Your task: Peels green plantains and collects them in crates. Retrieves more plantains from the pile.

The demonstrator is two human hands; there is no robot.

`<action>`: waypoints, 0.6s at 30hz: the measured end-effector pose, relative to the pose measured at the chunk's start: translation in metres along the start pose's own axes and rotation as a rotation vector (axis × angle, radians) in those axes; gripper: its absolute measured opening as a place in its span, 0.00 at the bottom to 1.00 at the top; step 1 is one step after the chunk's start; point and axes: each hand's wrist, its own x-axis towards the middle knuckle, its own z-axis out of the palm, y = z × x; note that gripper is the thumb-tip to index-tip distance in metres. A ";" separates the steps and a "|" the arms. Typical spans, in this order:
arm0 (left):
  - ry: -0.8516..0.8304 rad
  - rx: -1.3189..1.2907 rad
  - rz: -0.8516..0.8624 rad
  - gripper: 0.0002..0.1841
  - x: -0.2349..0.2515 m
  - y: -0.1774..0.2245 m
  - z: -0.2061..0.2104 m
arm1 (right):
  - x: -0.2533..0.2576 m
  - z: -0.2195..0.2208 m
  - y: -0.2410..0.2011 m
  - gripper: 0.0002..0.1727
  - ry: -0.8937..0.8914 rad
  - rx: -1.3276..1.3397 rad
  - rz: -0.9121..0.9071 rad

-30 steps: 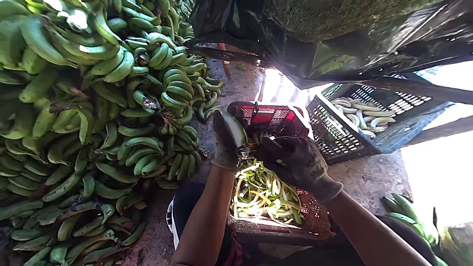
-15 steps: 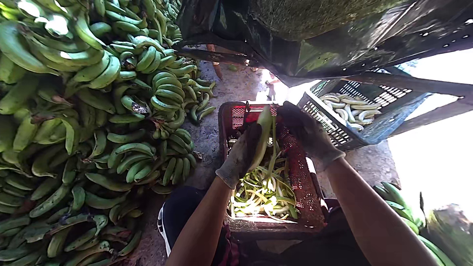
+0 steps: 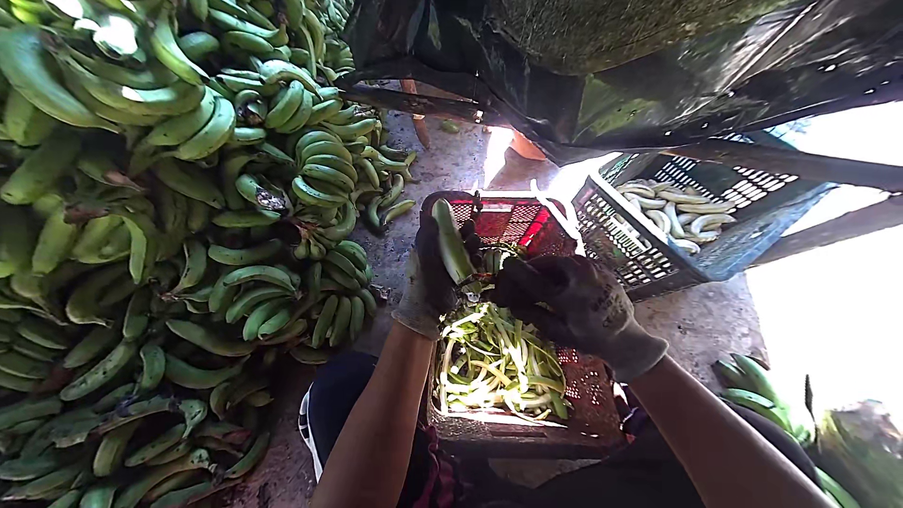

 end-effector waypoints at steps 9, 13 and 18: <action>-0.178 0.489 -0.080 0.23 -0.022 -0.023 0.025 | 0.025 -0.017 0.035 0.27 -0.103 0.296 0.630; -0.102 0.147 -0.148 0.28 -0.011 -0.014 0.011 | 0.008 -0.009 0.037 0.29 -0.125 0.205 0.424; -0.044 0.069 0.021 0.20 -0.005 0.000 -0.004 | -0.008 -0.003 0.013 0.29 -0.123 0.154 -0.030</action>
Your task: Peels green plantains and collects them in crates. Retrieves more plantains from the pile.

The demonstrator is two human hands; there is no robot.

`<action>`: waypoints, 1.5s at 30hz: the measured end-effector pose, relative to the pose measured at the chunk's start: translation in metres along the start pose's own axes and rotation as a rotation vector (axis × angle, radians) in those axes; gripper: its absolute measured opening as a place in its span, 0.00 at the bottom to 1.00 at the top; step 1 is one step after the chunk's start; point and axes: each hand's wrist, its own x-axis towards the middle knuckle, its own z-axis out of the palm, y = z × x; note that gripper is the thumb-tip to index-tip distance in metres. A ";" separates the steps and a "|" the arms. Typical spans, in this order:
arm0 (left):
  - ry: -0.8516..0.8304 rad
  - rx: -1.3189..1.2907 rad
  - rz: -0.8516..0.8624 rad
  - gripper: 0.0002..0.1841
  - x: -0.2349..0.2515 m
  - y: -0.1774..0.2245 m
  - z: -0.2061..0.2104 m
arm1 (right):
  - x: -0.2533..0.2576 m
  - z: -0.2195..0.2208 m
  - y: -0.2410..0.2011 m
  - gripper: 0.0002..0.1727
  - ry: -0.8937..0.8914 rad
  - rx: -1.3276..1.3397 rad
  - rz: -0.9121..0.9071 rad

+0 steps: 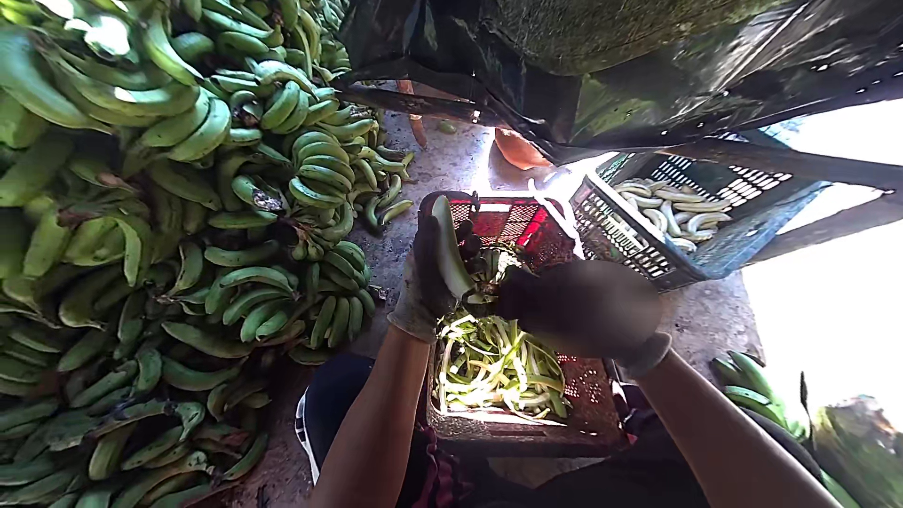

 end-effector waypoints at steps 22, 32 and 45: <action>-0.028 0.812 0.054 0.25 -0.013 0.018 0.014 | 0.002 -0.053 0.069 0.27 0.156 -0.139 0.692; 0.135 0.757 0.231 0.22 -0.001 0.041 -0.007 | 0.032 0.096 0.047 0.27 -0.594 0.374 0.851; -0.026 0.840 0.307 0.26 0.000 0.056 -0.023 | 0.066 0.274 0.058 0.29 -0.640 0.479 1.284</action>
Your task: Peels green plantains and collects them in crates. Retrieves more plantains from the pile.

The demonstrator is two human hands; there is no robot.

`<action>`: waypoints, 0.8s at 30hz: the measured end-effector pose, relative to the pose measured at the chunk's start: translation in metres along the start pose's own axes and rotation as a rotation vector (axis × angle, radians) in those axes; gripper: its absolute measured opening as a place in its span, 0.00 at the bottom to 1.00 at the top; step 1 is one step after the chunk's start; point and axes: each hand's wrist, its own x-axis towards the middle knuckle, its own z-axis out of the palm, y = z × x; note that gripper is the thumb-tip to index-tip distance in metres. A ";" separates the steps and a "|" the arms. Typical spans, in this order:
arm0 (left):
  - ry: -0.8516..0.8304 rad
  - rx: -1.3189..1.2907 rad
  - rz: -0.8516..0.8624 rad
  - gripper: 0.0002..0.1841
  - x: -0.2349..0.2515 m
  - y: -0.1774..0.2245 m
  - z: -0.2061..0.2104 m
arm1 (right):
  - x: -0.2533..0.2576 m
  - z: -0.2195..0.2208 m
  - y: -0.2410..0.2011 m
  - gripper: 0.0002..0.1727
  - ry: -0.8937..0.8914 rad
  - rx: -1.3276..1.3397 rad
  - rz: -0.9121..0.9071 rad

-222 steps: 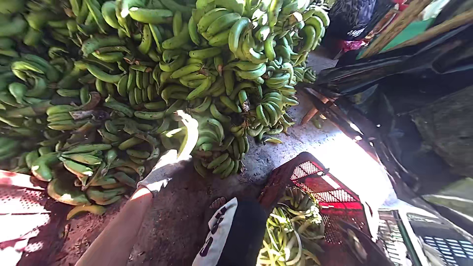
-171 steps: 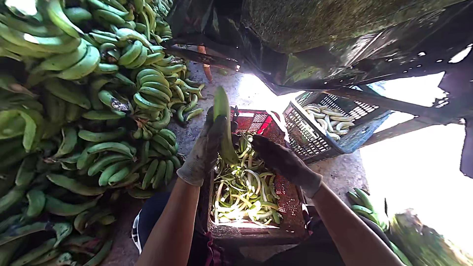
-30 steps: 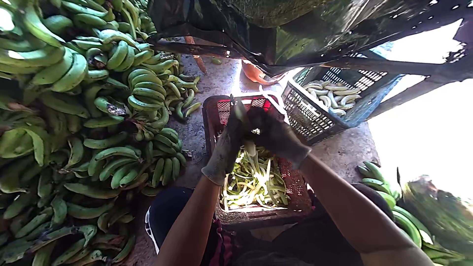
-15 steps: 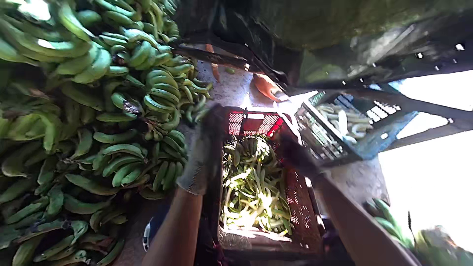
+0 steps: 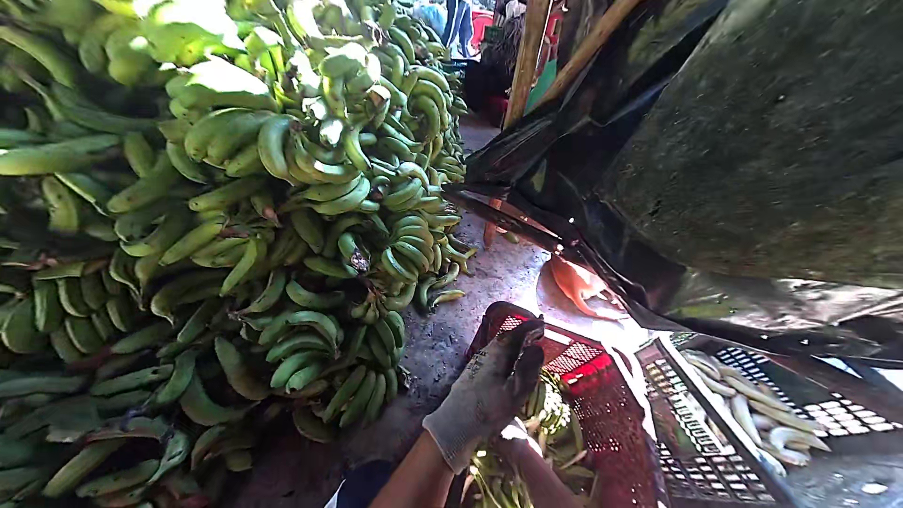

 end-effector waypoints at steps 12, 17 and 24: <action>-0.038 -0.052 -0.372 0.29 0.015 -0.029 0.004 | -0.149 -0.127 0.011 0.25 0.376 -0.212 -0.498; -0.201 -0.431 -0.620 0.28 0.012 -0.029 0.034 | -0.229 -0.130 0.008 0.25 0.878 -0.921 -0.989; 0.046 -0.324 -0.361 0.30 0.021 -0.031 0.051 | -0.227 -0.123 0.034 0.21 0.694 -0.364 -0.986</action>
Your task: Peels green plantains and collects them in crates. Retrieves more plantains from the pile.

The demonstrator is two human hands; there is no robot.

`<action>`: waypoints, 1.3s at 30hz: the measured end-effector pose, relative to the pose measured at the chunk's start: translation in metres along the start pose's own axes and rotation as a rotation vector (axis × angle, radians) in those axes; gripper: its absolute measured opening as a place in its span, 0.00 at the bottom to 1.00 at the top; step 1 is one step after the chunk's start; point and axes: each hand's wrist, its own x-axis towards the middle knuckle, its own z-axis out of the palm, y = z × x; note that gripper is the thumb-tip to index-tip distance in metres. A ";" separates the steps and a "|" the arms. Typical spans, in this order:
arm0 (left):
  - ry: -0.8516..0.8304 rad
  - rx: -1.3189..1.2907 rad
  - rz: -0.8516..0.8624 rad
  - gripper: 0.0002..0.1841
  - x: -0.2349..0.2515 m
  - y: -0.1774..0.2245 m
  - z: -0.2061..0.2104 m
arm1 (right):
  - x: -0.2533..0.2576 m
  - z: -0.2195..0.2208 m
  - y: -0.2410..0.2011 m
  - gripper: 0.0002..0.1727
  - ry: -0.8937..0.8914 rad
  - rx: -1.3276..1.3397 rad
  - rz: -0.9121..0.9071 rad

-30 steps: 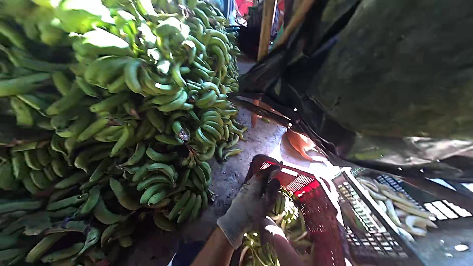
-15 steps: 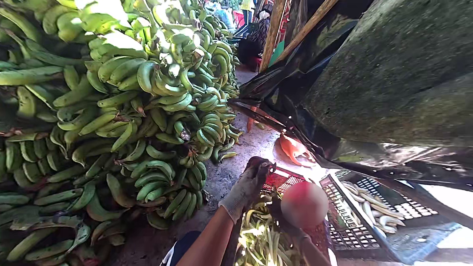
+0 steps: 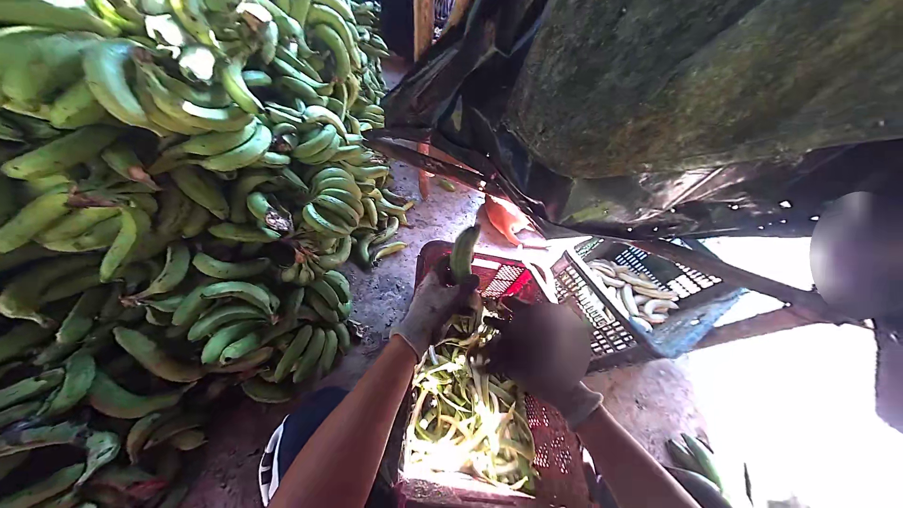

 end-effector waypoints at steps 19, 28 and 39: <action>-0.170 0.138 0.197 0.30 -0.035 -0.003 0.005 | 0.016 -0.044 0.007 0.26 -0.575 0.652 0.813; -0.003 0.345 0.233 0.29 -0.037 0.006 0.016 | 0.004 -0.058 -0.006 0.18 -0.004 0.758 0.515; -0.148 -0.100 0.185 0.29 -0.042 0.010 -0.005 | -0.004 -0.041 0.023 0.27 -0.374 0.653 0.485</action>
